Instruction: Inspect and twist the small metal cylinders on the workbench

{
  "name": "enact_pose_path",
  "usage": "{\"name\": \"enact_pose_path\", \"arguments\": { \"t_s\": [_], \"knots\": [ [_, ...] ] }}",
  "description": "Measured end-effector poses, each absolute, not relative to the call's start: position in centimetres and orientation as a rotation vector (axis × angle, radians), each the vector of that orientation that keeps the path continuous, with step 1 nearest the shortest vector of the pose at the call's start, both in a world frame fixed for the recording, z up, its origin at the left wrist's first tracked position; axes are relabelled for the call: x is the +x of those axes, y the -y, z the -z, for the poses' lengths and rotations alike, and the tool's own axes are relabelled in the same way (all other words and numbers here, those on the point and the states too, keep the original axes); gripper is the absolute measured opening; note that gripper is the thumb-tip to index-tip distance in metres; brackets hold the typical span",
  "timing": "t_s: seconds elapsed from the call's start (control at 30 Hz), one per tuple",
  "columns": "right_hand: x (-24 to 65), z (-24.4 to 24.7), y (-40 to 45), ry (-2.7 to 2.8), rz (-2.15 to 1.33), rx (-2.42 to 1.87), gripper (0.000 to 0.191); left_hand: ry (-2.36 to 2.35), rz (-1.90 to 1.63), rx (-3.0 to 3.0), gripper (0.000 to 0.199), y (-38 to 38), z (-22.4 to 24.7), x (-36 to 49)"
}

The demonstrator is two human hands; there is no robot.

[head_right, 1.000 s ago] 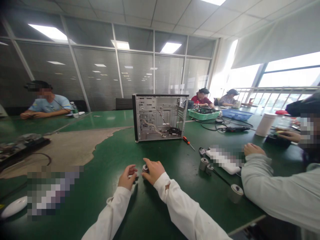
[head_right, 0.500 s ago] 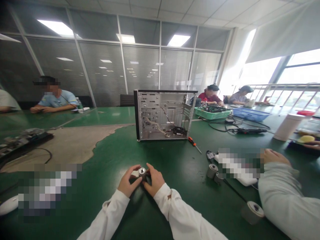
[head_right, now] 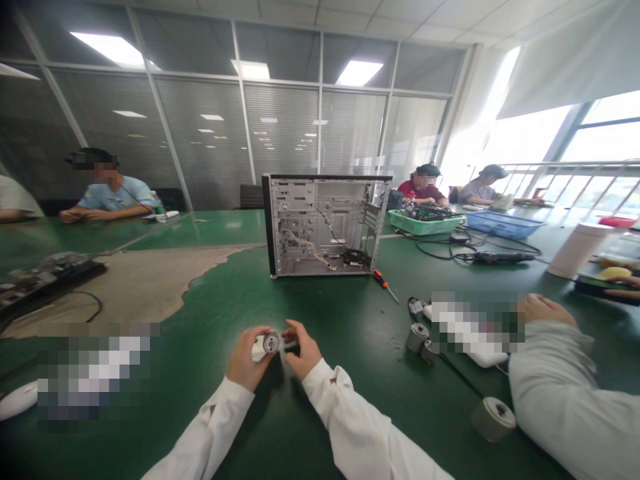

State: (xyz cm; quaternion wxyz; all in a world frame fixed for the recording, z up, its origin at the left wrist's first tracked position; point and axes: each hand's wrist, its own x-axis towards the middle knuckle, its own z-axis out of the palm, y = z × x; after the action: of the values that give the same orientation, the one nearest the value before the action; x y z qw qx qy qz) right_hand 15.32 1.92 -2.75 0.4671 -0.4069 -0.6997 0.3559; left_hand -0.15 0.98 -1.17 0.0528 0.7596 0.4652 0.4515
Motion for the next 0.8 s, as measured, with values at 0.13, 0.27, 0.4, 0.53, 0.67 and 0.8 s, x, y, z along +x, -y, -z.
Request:
{"name": "enact_pose_path", "arguments": {
  "t_s": [0.13,0.27,0.4,0.53,0.67,0.8],
  "knots": [
    [15.3,3.0,-2.4,1.566,-0.985,-1.011,0.060,-1.471,-1.479,2.299,0.032,-0.9,0.9,-0.5],
    [15.1,3.1,-2.5,1.496,-1.064,-0.956,0.054,-1.489,-1.558,2.062,0.047,-0.8,1.0,-0.3],
    [15.1,3.1,-2.5,1.474,-1.089,-0.932,0.051,-1.477,-1.614,1.828,0.049,-0.9,1.3,0.1],
    [15.1,3.0,-2.3,1.504,-1.076,-0.958,0.050,-1.462,-1.610,1.679,0.038,-1.2,1.5,0.2],
    [15.1,2.5,-1.9,1.577,-1.030,-0.974,0.049,-1.342,-1.563,1.493,0.038,-1.4,1.6,0.2],
    [15.0,2.2,-1.3,1.643,-1.045,-0.901,0.046,-1.196,-1.493,1.332,0.040,-1.4,1.6,0.2]
  ]
}}
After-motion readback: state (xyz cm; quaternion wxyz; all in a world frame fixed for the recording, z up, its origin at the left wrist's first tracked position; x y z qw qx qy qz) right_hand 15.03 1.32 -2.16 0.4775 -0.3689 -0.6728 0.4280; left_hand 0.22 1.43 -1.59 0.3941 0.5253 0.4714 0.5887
